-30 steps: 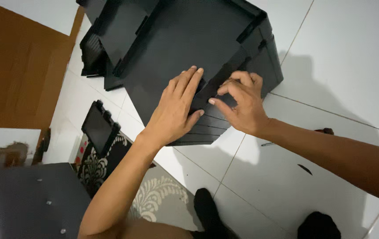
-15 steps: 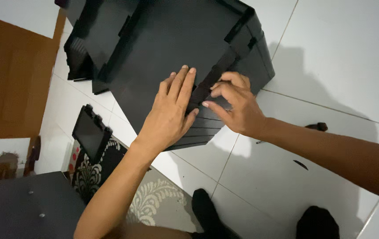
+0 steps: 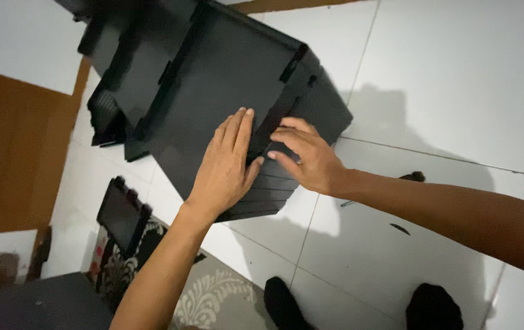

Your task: The person assembles black plastic components on a tiled floor. They align and snap together multiple parts, occasionally using a screwdriver to tighten screws and secure the structure.

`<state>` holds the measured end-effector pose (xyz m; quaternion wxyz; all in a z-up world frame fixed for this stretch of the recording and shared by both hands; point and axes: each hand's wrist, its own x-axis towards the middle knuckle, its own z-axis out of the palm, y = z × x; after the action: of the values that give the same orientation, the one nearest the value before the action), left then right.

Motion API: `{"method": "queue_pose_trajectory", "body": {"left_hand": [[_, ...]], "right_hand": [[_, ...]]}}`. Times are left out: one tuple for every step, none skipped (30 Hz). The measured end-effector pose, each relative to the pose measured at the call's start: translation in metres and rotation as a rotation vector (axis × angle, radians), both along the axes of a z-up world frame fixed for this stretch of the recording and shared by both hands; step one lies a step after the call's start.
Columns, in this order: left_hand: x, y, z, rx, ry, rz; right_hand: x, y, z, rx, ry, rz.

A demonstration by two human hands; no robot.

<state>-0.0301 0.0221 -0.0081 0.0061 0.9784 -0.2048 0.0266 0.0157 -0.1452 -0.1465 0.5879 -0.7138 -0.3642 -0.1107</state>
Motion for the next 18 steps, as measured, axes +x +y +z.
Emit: {"method": "queue_pose_trajectory", "body": {"left_hand": [[0.004,-0.002,-0.001,-0.019,0.002,-0.017],[0.008,-0.004,-0.002,-0.035,0.005,-0.028],[0.012,-0.006,-0.003,-0.052,0.008,-0.039],[0.017,-0.007,-0.005,-0.066,0.020,-0.036],[0.021,-0.010,-0.006,-0.081,0.032,-0.033],[0.024,-0.011,-0.007,-0.095,0.044,-0.027],[0.026,-0.011,-0.007,-0.091,0.061,-0.022],[0.027,-0.011,-0.007,-0.088,0.079,-0.015],[0.028,-0.011,-0.007,-0.085,0.096,-0.009],[0.029,-0.013,-0.008,-0.073,0.104,-0.004],[0.029,-0.014,-0.008,-0.062,0.112,0.002],[0.031,-0.015,-0.009,-0.049,0.117,0.008],[0.031,-0.016,-0.009,-0.059,0.125,-0.005],[0.031,-0.016,-0.007,-0.068,0.133,-0.018],[0.031,-0.016,-0.006,-0.076,0.141,-0.030],[0.029,-0.016,-0.005,-0.073,0.139,-0.038],[0.026,-0.017,-0.005,-0.069,0.137,-0.047],[0.029,-0.017,-0.004,-0.062,0.129,-0.067]], "right_hand": [[0.001,-0.001,0.001,-0.011,0.008,-0.002],[0.001,-0.002,0.002,0.007,0.014,0.014],[0.002,-0.003,0.003,0.025,0.019,0.031],[0.004,-0.004,0.003,0.045,0.028,0.047],[0.005,-0.007,0.003,0.085,0.007,0.010],[0.007,-0.010,0.004,0.126,-0.013,-0.024],[0.011,-0.013,0.005,0.167,-0.034,-0.059],[0.014,-0.018,0.006,0.157,-0.085,-0.123],[0.021,-0.023,0.007,0.146,-0.137,-0.186],[0.029,-0.030,0.008,0.133,-0.189,-0.251],[0.037,-0.036,0.009,0.094,-0.203,-0.290],[0.046,-0.041,0.010,0.057,-0.221,-0.330],[0.054,-0.046,0.011,0.019,-0.238,-0.370],[0.061,-0.048,0.012,0.016,-0.249,-0.371],[0.066,-0.050,0.013,0.013,-0.260,-0.372],[0.068,-0.050,0.014,0.013,-0.273,-0.366],[0.067,-0.049,0.013,0.006,-0.216,-0.334],[0.069,-0.049,0.013,0.000,-0.166,-0.313]]}}
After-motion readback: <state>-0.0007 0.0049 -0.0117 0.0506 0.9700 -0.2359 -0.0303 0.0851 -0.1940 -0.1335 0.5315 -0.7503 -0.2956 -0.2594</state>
